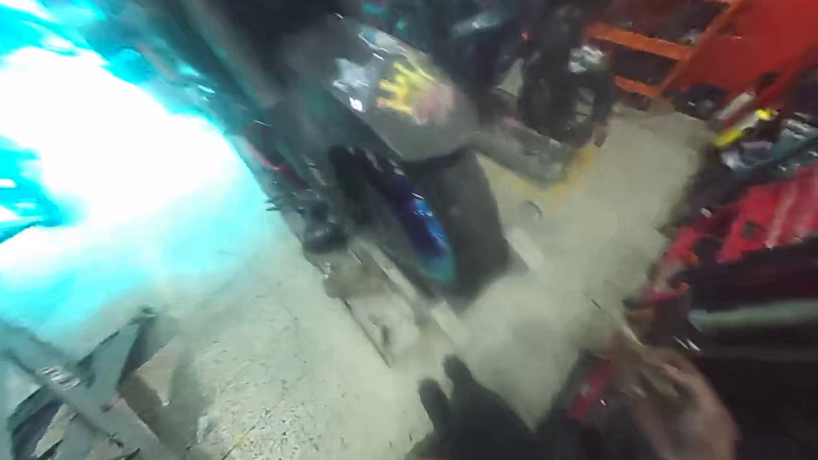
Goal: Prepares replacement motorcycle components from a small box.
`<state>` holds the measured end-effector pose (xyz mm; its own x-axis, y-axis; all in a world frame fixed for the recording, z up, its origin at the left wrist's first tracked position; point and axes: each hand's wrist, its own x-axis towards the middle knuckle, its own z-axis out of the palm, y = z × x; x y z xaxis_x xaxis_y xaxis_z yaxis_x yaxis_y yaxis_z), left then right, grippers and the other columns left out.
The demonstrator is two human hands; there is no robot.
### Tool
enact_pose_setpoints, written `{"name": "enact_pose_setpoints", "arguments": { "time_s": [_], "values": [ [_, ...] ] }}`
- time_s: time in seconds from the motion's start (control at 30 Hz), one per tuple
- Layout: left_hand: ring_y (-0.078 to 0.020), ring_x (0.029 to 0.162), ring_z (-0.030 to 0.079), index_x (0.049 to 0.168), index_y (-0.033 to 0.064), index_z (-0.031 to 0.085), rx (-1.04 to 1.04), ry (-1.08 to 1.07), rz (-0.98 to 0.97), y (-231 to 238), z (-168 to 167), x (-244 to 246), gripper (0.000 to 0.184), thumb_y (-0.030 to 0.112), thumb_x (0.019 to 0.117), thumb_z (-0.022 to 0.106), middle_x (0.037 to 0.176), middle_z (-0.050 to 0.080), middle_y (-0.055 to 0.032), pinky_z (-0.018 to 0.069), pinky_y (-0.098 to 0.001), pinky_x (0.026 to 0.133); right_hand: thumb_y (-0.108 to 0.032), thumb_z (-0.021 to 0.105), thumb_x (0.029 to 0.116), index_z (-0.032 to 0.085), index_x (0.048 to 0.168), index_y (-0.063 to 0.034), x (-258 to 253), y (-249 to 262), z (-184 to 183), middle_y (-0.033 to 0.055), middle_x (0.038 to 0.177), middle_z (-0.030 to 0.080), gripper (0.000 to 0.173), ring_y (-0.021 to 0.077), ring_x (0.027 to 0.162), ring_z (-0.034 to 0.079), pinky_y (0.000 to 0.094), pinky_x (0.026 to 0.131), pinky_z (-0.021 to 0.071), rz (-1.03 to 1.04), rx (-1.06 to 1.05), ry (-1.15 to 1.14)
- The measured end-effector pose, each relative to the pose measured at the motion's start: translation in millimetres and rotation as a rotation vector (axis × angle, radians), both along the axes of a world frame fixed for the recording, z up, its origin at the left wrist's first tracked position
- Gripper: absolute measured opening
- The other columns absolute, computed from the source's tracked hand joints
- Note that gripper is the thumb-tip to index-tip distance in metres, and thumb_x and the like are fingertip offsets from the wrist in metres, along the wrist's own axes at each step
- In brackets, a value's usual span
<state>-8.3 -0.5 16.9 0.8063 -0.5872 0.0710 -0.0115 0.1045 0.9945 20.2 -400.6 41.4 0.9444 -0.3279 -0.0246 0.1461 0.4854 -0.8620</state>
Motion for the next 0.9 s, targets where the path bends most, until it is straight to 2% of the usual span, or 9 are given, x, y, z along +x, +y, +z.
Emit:
{"name": "enact_pose_setpoints", "arguments": {
  "time_s": [0.07, 0.13, 0.23, 0.3, 0.37, 0.5, 0.63, 0.77, 0.9],
  "values": [
    [-0.0325, 0.129, 0.058, 0.125, 0.0066, 0.068, 0.06, -0.027, -0.064, 7.6, 5.3, 3.5, 0.06, 0.055, 0.0908, 0.068, 0.139, 0.061, -0.0205, 0.0488, -0.0506, 0.109, -0.041, 0.059, 0.0973, 0.074, 0.1, -0.0208, 22.2, 35.0, 3.9, -0.0024, 0.084, 0.069, 0.025, 0.0087, 0.064, 0.062, 0.0258, 0.055, 0.0529, 0.189, 0.05, -0.13],
    [-0.0333, 0.133, 0.056, 0.134, 0.01, 0.065, 0.065, -0.026, -0.106, 19.7, 8.9, 8.2, 0.077, 0.067, 0.0833, 0.071, 0.146, 0.057, -0.0198, 0.0482, -0.0517, 0.11, -0.049, 0.068, 0.0929, 0.07, 0.109, -0.0212, 51.5, 62.4, 21.9, -0.0017, 0.094, 0.066, 0.032, 0.0104, 0.07, 0.061, 0.0267, 0.06, 0.0533, 0.483, 0.06, -0.262],
    [-0.0264, 0.127, 0.059, 0.132, 0.0153, 0.067, -0.057, 0.03, -0.003, 26.8, 4.6, 5.5, 0.078, 0.066, 0.0741, 0.081, 0.139, 0.061, -0.0129, 0.0523, -0.0434, 0.106, -0.028, 0.081, 0.0865, 0.061, 0.114, -0.021, 76.1, 93.1, 42.1, -0.0026, 0.095, 0.063, 0.035, 0.0084, 0.073, 0.061, 0.0248, 0.063, 0.0545, 0.765, 0.134, -0.304],
    [-0.0197, 0.116, 0.064, 0.124, 0.0164, 0.071, -0.118, 0.053, 0.173, 14.8, 1.0, -0.6, 0.071, 0.062, 0.0722, 0.084, 0.126, 0.068, -0.0078, 0.0564, -0.0355, 0.097, -0.02, 0.076, 0.0922, 0.062, 0.11, -0.0205, 87.7, 110.1, 43.6, -0.0035, 0.091, 0.065, 0.023, 0.0062, 0.07, 0.062, 0.0222, 0.061, 0.0551, 0.81, 0.214, -0.269],
    [-0.0195, 0.113, 0.064, 0.126, 0.0139, 0.071, -0.121, 0.084, 0.252, -0.1, 3.4, 2.5, 0.068, 0.055, 0.0739, 0.087, 0.124, 0.068, -0.0088, 0.0571, -0.0348, 0.095, -0.018, 0.069, 0.0973, 0.062, 0.109, -0.0195, 100.6, 124.4, 41.7, -0.0033, 0.085, 0.063, 0.015, 0.0055, 0.064, 0.06, 0.0209, 0.056, 0.052, 0.848, 0.319, -0.215],
    [-0.0264, 0.128, 0.06, 0.13, 0.0044, 0.068, 0.023, 0.122, 0.364, -38.1, 37.2, 12.2, 0.066, 0.039, 0.078, 0.09, 0.137, 0.062, -0.0165, 0.054, -0.0423, 0.107, -0.026, 0.066, 0.0997, 0.061, 0.118, -0.0207, 112.9, 143.0, 42.3, -0.0056, 0.08, 0.066, 0.019, 0.0027, 0.053, 0.058, 0.019, 0.046, 0.0508, 0.98, 0.277, -0.043],
    [-0.0228, 0.125, 0.062, 0.127, -0.0019, 0.068, 0.145, 0.112, 0.468, -59.7, 53.5, 14.6, 0.062, 0.038, 0.0832, 0.086, 0.137, 0.063, -0.0194, 0.0538, -0.0375, 0.108, -0.045, 0.058, 0.1034, 0.071, 0.113, -0.0122, 123.6, 146.0, 33.1, -0.0015, 0.084, 0.072, 0.036, 0.0036, 0.06, 0.062, 0.0192, 0.053, 0.0532, 1.289, 0.083, -0.016],
    [-0.0234, 0.124, 0.063, 0.129, 0.0019, 0.069, 0.321, 0.119, 0.585, -68.9, 55.6, 11.4, 0.065, 0.047, 0.0836, 0.083, 0.134, 0.066, -0.0162, 0.0521, -0.0393, 0.107, -0.043, 0.056, 0.1057, 0.072, 0.107, -0.0057, 140.3, 149.8, 13.4, 0.0024, 0.092, 0.075, 0.04, 0.008, 0.079, 0.071, 0.0226, 0.071, 0.0606, 1.491, 0.076, -0.108],
    [-0.0232, 0.123, 0.063, 0.13, 0.0028, 0.069, 0.349, 0.129, 0.652, -75.4, 56.4, 19.5, 0.066, 0.048, 0.0832, 0.083, 0.135, 0.066, -0.0152, 0.0525, -0.0395, 0.107, -0.038, 0.059, 0.1049, 0.07, 0.097, -0.0075, 153.6, 155.2, 13.7, 0.001, 0.082, 0.072, 0.034, 0.007, 0.071, 0.068, 0.0227, 0.064, 0.0586, 1.518, 0.127, -0.087]
  ]
}}
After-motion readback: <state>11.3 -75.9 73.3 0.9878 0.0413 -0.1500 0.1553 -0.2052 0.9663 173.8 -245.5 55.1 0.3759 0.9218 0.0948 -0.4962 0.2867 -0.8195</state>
